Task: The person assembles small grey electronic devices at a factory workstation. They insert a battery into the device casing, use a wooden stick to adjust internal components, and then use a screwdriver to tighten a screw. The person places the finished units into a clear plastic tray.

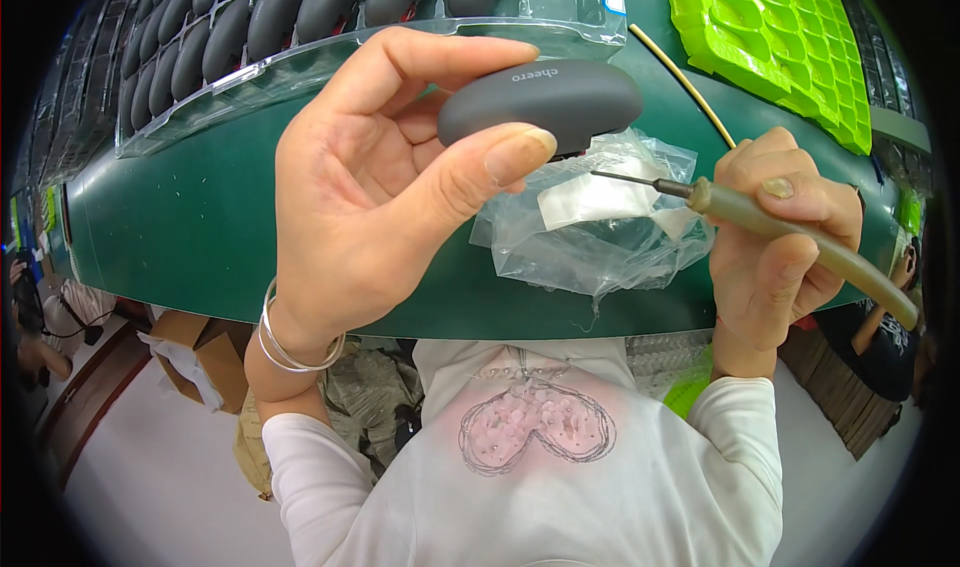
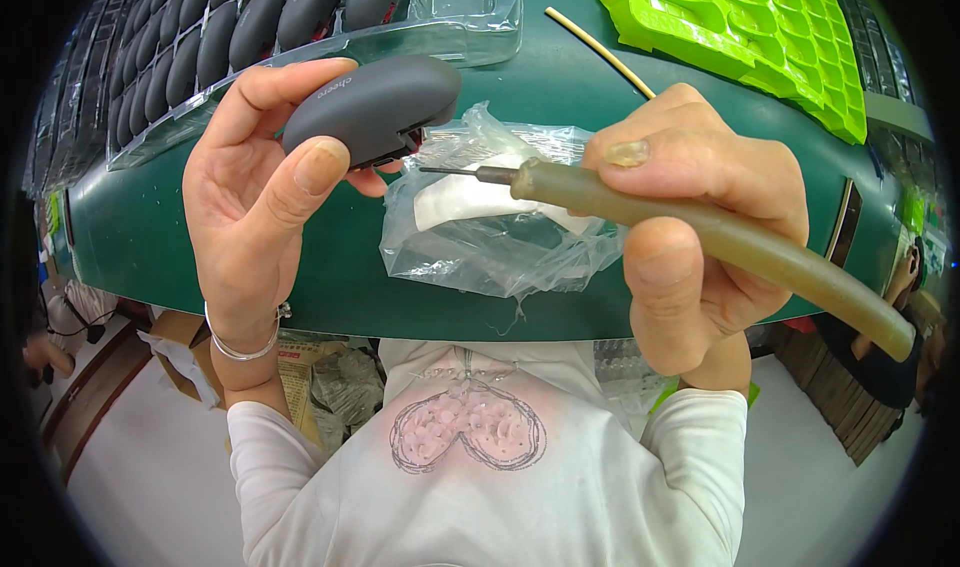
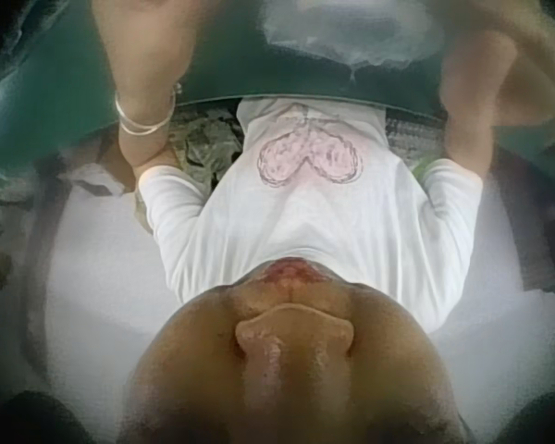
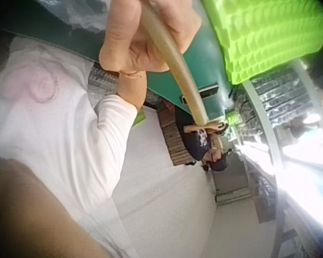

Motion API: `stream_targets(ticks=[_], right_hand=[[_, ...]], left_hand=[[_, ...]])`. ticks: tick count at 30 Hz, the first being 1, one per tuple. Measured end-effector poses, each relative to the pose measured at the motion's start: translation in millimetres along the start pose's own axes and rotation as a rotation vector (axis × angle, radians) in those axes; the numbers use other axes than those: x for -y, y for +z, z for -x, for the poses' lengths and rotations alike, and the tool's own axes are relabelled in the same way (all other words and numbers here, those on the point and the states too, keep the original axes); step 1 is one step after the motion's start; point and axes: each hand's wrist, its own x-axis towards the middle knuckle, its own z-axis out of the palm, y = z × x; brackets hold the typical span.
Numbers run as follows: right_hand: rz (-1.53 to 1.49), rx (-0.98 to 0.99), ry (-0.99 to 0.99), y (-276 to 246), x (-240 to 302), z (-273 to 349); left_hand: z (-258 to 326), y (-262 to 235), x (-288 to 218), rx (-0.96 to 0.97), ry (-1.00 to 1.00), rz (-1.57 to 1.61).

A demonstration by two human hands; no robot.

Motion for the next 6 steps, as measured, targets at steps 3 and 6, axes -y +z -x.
stream_targets(ticks=[3, 6], right_hand=[[0.027, -0.007, -0.029, 0.6, -1.1, 0.7], [0.028, -0.004, -0.044, 0.7, -1.5, 0.6]], left_hand=[[0.1, -0.4, -2.5, 0.007, -0.038, -0.001], [0.3, -1.1, -3.7, 0.014, -0.055, -0.012]])
